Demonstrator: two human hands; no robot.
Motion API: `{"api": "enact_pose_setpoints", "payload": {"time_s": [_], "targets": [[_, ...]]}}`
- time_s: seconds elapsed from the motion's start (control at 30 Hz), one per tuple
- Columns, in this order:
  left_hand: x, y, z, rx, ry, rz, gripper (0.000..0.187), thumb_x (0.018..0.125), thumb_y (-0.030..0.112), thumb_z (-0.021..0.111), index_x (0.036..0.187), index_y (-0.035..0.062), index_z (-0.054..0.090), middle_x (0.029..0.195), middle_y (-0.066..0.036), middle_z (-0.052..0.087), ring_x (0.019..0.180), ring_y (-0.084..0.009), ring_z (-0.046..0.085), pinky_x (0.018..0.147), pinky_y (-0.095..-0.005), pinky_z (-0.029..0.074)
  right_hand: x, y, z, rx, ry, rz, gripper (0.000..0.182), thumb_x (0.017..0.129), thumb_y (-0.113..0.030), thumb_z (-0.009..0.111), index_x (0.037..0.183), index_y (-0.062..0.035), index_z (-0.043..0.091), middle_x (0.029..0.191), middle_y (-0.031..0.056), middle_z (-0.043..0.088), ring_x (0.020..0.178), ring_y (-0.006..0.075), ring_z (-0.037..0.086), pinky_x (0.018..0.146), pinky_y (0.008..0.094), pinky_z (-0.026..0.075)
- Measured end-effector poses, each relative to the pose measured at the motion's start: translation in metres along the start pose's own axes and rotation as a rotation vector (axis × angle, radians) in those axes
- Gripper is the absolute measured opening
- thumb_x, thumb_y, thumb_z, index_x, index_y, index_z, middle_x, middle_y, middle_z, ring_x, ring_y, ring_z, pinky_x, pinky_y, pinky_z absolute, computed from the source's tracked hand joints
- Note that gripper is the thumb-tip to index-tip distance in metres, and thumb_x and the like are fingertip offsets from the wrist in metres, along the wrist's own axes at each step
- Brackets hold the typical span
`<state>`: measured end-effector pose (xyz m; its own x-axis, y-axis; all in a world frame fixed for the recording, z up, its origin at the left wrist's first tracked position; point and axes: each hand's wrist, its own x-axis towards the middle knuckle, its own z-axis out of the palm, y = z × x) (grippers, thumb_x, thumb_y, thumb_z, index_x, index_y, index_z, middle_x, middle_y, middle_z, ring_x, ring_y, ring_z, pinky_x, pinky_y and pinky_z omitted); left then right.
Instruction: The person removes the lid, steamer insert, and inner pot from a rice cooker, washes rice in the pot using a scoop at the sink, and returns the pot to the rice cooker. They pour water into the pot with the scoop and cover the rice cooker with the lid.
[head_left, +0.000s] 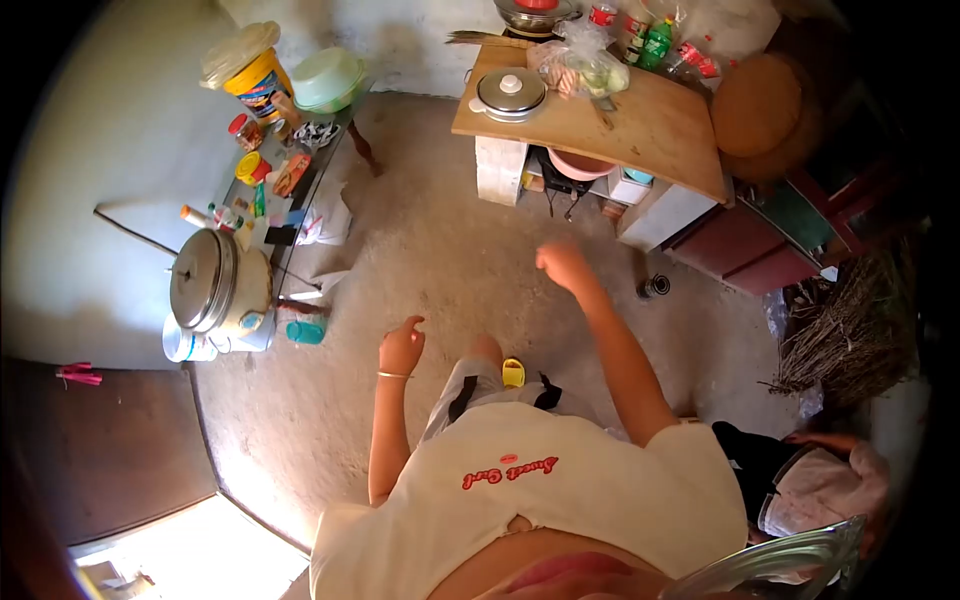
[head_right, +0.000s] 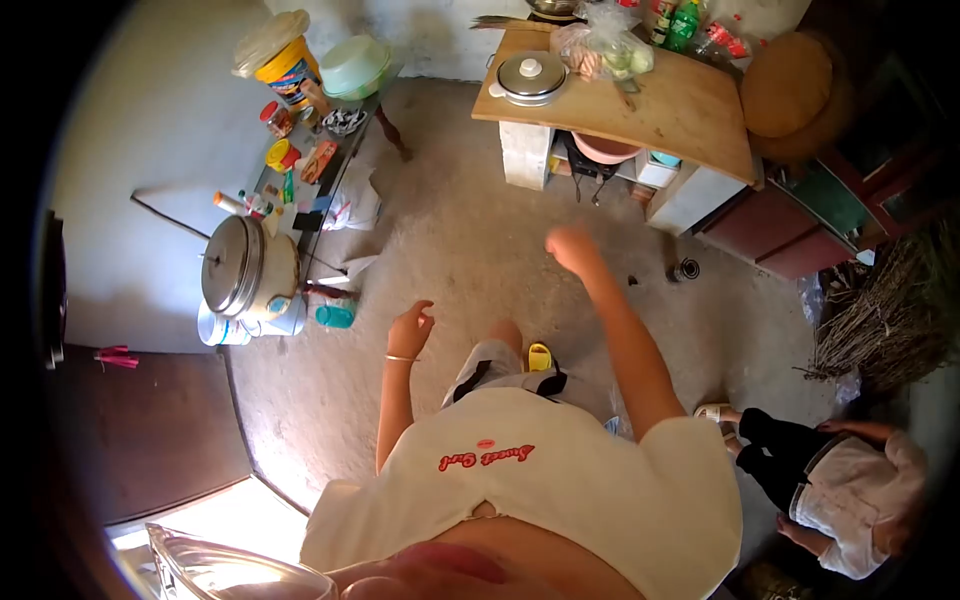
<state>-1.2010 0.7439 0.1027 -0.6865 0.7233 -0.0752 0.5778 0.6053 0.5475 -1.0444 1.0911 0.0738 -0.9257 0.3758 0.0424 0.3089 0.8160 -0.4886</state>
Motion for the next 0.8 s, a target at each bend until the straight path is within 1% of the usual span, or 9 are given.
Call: {"api": "enact_pose_setpoints", "payload": {"time_s": [0.03,0.1,0.17,0.3,0.4,0.47,0.6,0.73,0.8], "targets": [[0.011,-0.005,-0.003,-0.004,-0.004,0.003,0.025,0.079,0.016,0.055,0.103,0.0145,0.061,0.077,-0.007,0.066,0.073,-0.0274,0.063,0.066,-0.0375,0.05,0.042,0.02,0.005,0.286,0.072,-0.007,0.028,0.083,-0.017,0.057,0.109,-0.0086,0.059,0.091,0.0115,0.065,0.087,0.0273,0.063,0.075,0.0373,0.049],[0.041,-0.014,-0.001,-0.04,0.014,-0.128,0.026,0.078,0.019,0.057,0.103,0.0167,0.061,0.077,-0.006,0.066,0.074,-0.0254,0.064,0.064,-0.038,0.05,0.122,0.032,-0.009,0.369,0.37,-0.059,0.025,0.081,-0.016,0.057,0.104,-0.0087,0.06,0.094,0.0101,0.064,0.089,0.0289,0.061,0.076,0.0392,0.048],[0.07,-0.031,0.011,-0.047,-0.005,-0.166,0.026,0.078,0.019,0.057,0.103,0.0175,0.061,0.077,-0.006,0.066,0.074,-0.0249,0.064,0.065,-0.0377,0.05,0.194,0.045,-0.04,0.061,0.461,-0.053,0.024,0.079,-0.015,0.057,0.103,-0.0086,0.059,0.096,0.0107,0.063,0.09,0.0295,0.06,0.076,0.0408,0.047],[0.181,-0.04,0.018,-0.015,-0.14,-0.217,0.025,0.079,0.02,0.058,0.103,0.0137,0.06,0.084,-0.006,0.066,0.078,-0.0227,0.064,0.068,-0.0363,0.05,0.333,0.099,-0.065,-0.075,0.554,0.053,0.035,0.076,-0.015,0.06,0.11,-0.0114,0.055,0.106,0.0131,0.057,0.092,0.031,0.057,0.075,0.0411,0.049],[0.27,-0.017,-0.001,-0.071,-0.072,0.041,0.03,0.077,0.017,0.063,0.106,0.0097,0.06,0.091,-0.008,0.066,0.081,-0.021,0.063,0.072,-0.0328,0.05,0.394,0.124,-0.068,-0.179,0.411,0.266,0.04,0.076,-0.017,0.062,0.114,-0.0102,0.053,0.115,0.0164,0.05,0.098,0.0314,0.054,0.077,0.0406,0.049],[0.322,0.002,-0.015,-0.196,-0.095,0.05,0.031,0.08,0.016,0.062,0.109,0.0077,0.059,0.098,-0.011,0.064,0.085,-0.0206,0.063,0.074,-0.0307,0.049,0.44,0.14,-0.076,-0.427,0.377,0.315,0.05,0.074,-0.024,0.066,0.121,-0.0139,0.05,0.119,0.0163,0.046,0.103,0.0337,0.051,0.079,0.0425,0.049],[0.375,0.011,-0.021,-0.412,-0.075,-0.02,0.029,0.084,0.018,0.058,0.111,0.0061,0.057,0.1,-0.011,0.064,0.085,-0.0217,0.063,0.075,-0.0324,0.049,0.495,0.167,-0.079,-0.399,0.126,0.5,0.06,0.071,-0.03,0.071,0.124,-0.0176,0.049,0.12,0.0157,0.044,0.106,0.0333,0.049,0.078,0.0424,0.049],[0.402,-0.001,-0.019,-0.282,-0.175,0.022,0.03,0.085,0.017,0.057,0.113,0.0059,0.056,0.103,-0.012,0.063,0.084,-0.0217,0.063,0.075,-0.0323,0.049,0.509,0.202,-0.056,-0.39,-0.003,0.415,0.05,0.072,-0.031,0.068,0.117,-0.0148,0.052,0.108,0.0159,0.052,0.092,0.0304,0.058,0.073,0.0431,0.048],[0.419,-0.002,-0.016,-0.26,-0.182,0.066,0.03,0.085,0.017,0.057,0.113,0.0059,0.056,0.102,-0.012,0.063,0.083,-0.0217,0.063,0.075,-0.0324,0.049,0.502,0.197,-0.069,-0.333,0.136,0.369,0.046,0.073,-0.031,0.066,0.113,-0.0136,0.053,0.102,0.0157,0.054,0.088,0.0308,0.059,0.072,0.0428,0.048]]}}
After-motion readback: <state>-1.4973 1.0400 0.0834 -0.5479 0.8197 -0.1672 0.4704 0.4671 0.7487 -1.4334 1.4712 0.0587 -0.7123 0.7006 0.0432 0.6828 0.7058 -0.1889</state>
